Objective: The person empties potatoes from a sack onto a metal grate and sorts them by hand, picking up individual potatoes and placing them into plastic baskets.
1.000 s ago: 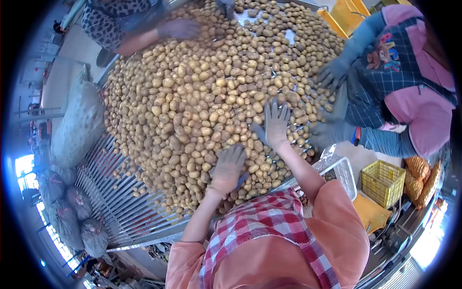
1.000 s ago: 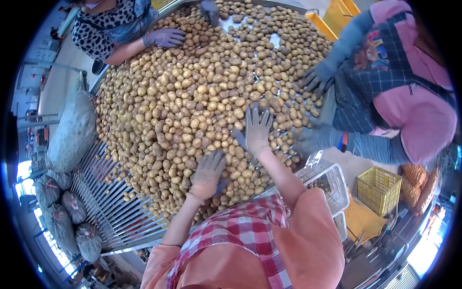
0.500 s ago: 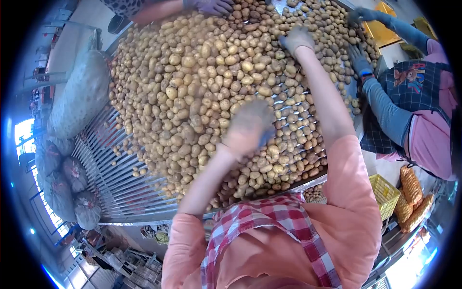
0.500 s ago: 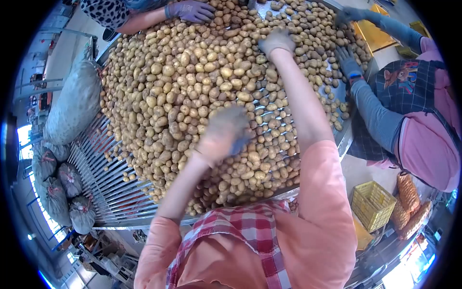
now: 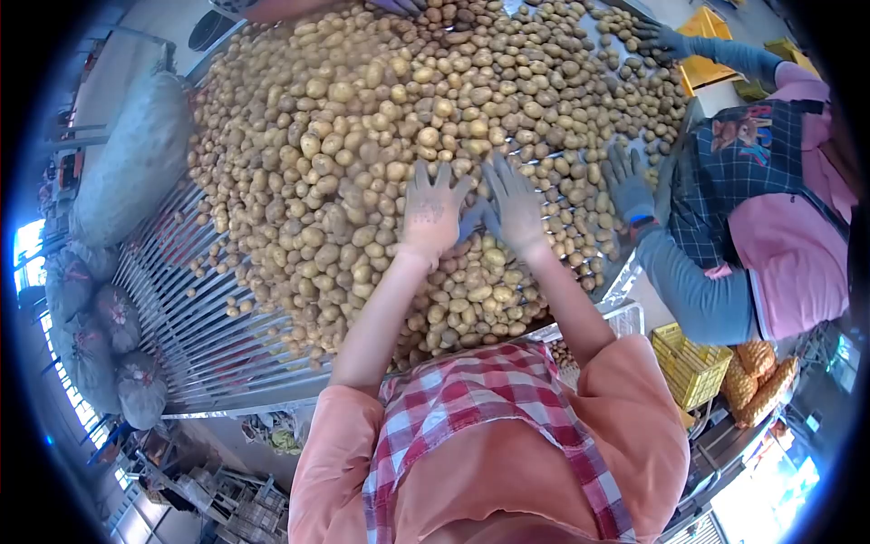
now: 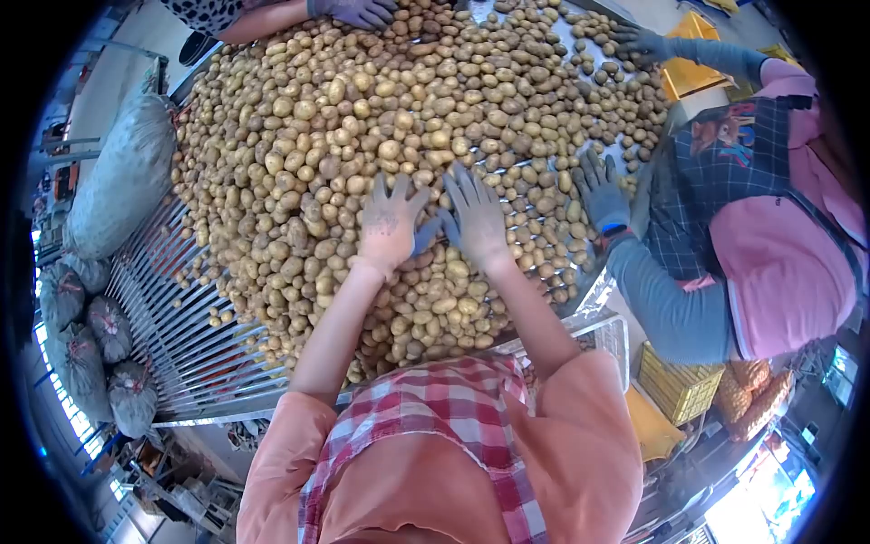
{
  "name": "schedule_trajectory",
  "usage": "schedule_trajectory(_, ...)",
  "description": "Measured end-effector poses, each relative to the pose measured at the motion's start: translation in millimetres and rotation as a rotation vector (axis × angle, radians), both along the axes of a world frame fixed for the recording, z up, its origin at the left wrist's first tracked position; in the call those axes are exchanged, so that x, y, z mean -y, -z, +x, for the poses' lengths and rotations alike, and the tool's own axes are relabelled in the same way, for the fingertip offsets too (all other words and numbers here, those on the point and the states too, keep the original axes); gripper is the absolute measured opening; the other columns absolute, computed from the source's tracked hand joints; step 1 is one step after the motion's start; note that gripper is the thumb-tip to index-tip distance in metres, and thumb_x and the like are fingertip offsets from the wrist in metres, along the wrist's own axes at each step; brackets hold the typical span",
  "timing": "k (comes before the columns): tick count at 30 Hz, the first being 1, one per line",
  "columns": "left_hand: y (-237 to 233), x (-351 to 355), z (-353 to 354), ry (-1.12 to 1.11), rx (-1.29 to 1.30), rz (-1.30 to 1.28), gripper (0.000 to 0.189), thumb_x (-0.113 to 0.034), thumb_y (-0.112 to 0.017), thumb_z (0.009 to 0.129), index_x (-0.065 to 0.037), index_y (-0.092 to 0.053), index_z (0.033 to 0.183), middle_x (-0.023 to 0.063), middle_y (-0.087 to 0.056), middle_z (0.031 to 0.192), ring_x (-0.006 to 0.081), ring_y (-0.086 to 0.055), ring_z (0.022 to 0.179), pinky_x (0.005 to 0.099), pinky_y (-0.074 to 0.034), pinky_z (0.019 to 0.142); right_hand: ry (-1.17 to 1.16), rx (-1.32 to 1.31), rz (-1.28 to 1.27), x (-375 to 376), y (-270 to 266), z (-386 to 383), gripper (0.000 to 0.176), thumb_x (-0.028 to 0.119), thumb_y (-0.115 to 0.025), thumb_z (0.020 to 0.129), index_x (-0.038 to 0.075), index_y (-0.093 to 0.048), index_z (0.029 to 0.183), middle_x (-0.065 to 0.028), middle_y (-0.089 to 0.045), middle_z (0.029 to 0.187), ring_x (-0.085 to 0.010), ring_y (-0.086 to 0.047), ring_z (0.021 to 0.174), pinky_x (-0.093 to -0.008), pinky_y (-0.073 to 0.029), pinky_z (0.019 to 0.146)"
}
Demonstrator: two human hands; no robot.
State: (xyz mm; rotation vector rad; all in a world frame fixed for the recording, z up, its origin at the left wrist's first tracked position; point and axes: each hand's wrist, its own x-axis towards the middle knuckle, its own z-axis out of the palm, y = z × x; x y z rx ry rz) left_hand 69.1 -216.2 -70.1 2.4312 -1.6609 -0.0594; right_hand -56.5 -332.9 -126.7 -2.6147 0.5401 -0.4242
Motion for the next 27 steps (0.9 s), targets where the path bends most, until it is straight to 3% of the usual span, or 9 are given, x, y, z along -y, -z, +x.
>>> schedule_trajectory(2,-8,-3,-20,0.066,-0.193,0.105,0.045,-0.032,-0.065,0.077,-0.01,-0.058,0.115,0.0149,-0.052,0.115,0.0388,-0.048,0.107,0.0468,-0.045,0.083,0.11,-0.205,-0.029,-11,-5,-50,0.06,0.029,-0.06,0.085,0.004,-0.043,0.136,-0.0171,-0.04,0.143,-0.0411,-0.039,0.125,-0.0503,-0.031,0.106)
schedule_trajectory(3,0,-6,-31,0.148,-0.169,-0.019,0.043,-0.03,-0.064,0.077,-0.01,-0.058,0.114,0.014,-0.052,0.112,0.0367,-0.049,0.102,0.0456,-0.045,0.08,0.168,-0.27,-0.114,-16,-1,-77,0.063,0.032,-0.059,0.085,0.004,-0.041,0.138,-0.018,-0.038,0.144,-0.0426,-0.037,0.128,-0.0516,-0.029,0.107)
schedule_trajectory(5,-2,-10,-56,0.23,-0.255,-0.002,0.045,-0.029,-0.064,0.077,-0.008,-0.056,0.116,0.015,-0.051,0.116,0.0383,-0.048,0.106,0.0465,-0.044,0.086,0.225,-0.335,-0.194,-38,11,-117,0.066,0.036,-0.059,0.085,0.005,-0.039,0.14,-0.0188,-0.037,0.145,-0.0441,-0.034,0.13,-0.053,-0.026,0.108)
schedule_trajectory(7,2,-17,-83,0.311,-0.243,0.009,0.046,-0.029,-0.064,0.077,-0.008,-0.055,0.118,0.0156,-0.05,0.121,0.0396,-0.046,0.111,0.0471,-0.043,0.09,0.465,-0.373,-0.102,-56,18,-146,0.067,0.038,-0.057,0.086,0.005,-0.038,0.141,-0.0219,-0.034,0.146,-0.0465,-0.03,0.133,-0.0559,-0.02,0.11)
schedule_trajectory(13,-3,-44,-104,0.464,-0.336,0.081,0.053,-0.027,-0.064,0.078,-0.008,-0.052,0.127,0.0172,-0.041,0.14,0.0432,-0.036,0.129,0.0497,-0.035,0.103,0.44,-0.403,-0.042,-52,24,-120,0.061,0.037,-0.05,0.091,0.005,-0.038,0.141,-0.0246,-0.03,0.147,-0.0444,-0.03,0.134,-0.06,-0.012,0.11)
schedule_trajectory(18,-21,-70,-65,0.371,-0.325,0.218,0.059,-0.035,-0.065,0.079,-0.007,-0.05,0.129,0.0171,-0.038,0.143,0.0389,-0.035,0.131,0.0503,-0.028,0.108,0.663,-0.175,-0.369,51,20,-45,0.046,0.036,-0.056,0.087,0.003,-0.059,0.12,-0.0192,-0.048,0.136,-0.0381,-0.039,0.129,-0.0589,-0.025,0.106)
schedule_trajectory(21,1,-84,-55,0.36,-0.224,0.246,0.065,-0.042,-0.065,0.079,-0.007,-0.049,0.131,0.016,-0.037,0.144,0.0388,-0.034,0.132,0.0498,-0.027,0.109,0.628,0.083,-0.156,97,5,1,0.046,0.038,-0.057,0.087,0.005,-0.061,0.119,-0.0152,-0.048,0.137,-0.0341,-0.039,0.131,-0.049,-0.034,0.105)
schedule_trajectory(23,4,-80,-60,0.331,-0.265,0.206,0.064,-0.044,-0.062,0.081,-0.007,-0.049,0.132,0.0154,-0.036,0.146,0.0386,-0.033,0.133,0.0495,-0.026,0.11,0.499,-0.399,-0.286,109,-3,29,0.043,0.039,-0.06,0.085,0.008,-0.064,0.112,-0.0112,-0.055,0.129,-0.031,-0.047,0.123,-0.0477,-0.038,0.099)
schedule_trajectory(27,18,-63,-68,0.352,-0.176,0.25,0.065,-0.045,-0.061,0.082,-0.004,-0.049,0.13,0.0157,-0.037,0.146,0.0361,-0.035,0.132,0.0484,-0.026,0.11,0.52,-0.487,-0.237,138,14,53,0.042,0.041,-0.06,0.084,0.008,-0.067,0.108,-0.0093,-0.057,0.127,-0.0308,-0.052,0.118,-0.0429,-0.041,0.097)
